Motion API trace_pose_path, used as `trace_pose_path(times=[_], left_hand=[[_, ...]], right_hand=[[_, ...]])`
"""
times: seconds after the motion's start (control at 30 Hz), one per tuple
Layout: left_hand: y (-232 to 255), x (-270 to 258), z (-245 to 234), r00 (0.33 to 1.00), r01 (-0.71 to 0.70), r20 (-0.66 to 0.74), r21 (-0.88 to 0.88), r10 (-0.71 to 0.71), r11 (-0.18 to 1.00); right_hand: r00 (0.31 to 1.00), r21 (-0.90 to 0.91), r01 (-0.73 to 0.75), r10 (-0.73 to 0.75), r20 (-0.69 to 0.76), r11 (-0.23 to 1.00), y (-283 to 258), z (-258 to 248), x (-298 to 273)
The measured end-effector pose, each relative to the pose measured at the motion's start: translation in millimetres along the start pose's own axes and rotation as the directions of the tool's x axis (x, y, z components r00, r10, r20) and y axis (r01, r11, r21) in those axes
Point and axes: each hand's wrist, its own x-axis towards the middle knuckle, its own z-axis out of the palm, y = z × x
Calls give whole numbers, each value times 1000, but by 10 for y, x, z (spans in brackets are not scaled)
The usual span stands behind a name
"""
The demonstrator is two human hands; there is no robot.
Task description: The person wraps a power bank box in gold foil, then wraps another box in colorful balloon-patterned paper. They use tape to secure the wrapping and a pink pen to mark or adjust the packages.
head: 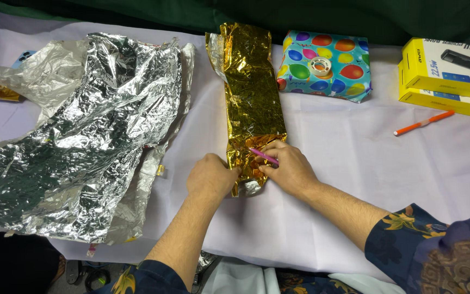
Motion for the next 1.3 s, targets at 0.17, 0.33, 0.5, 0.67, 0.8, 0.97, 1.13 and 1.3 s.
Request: trace_pose_path(times=[0.17,0.33,0.5,0.67,0.8,0.97,1.13,1.3], left_hand=[[141,-42,-53,996,-64,51,-56,67,996],[337,-99,9,980,-199,-50,-82,195,977],[448,-52,140,936,-352,-71,-152,345,924],[426,9,255,821,-545,-113,142,560,826],[387,38,235,763,-597,-49,326,644,733],[382,59,262,758,-608,63,430,650,668],[377,132,288,747,-619,20,386,664,684],[388,206,322,750,-609,104,494,653,621]], right_hand=[[1000,2,5,-4,-30,1000,-36,-59,5],[952,35,-302,299,59,953,-80,-130,45],[976,134,-210,215,-24,969,-37,-156,139],[961,174,-275,268,65,946,-29,-215,176],[980,7,-193,192,41,981,-136,-315,203],[974,149,-221,227,-26,964,-163,-440,208],[976,63,-194,187,108,979,-12,-479,236],[988,245,-138,151,-35,960,296,-489,351]])
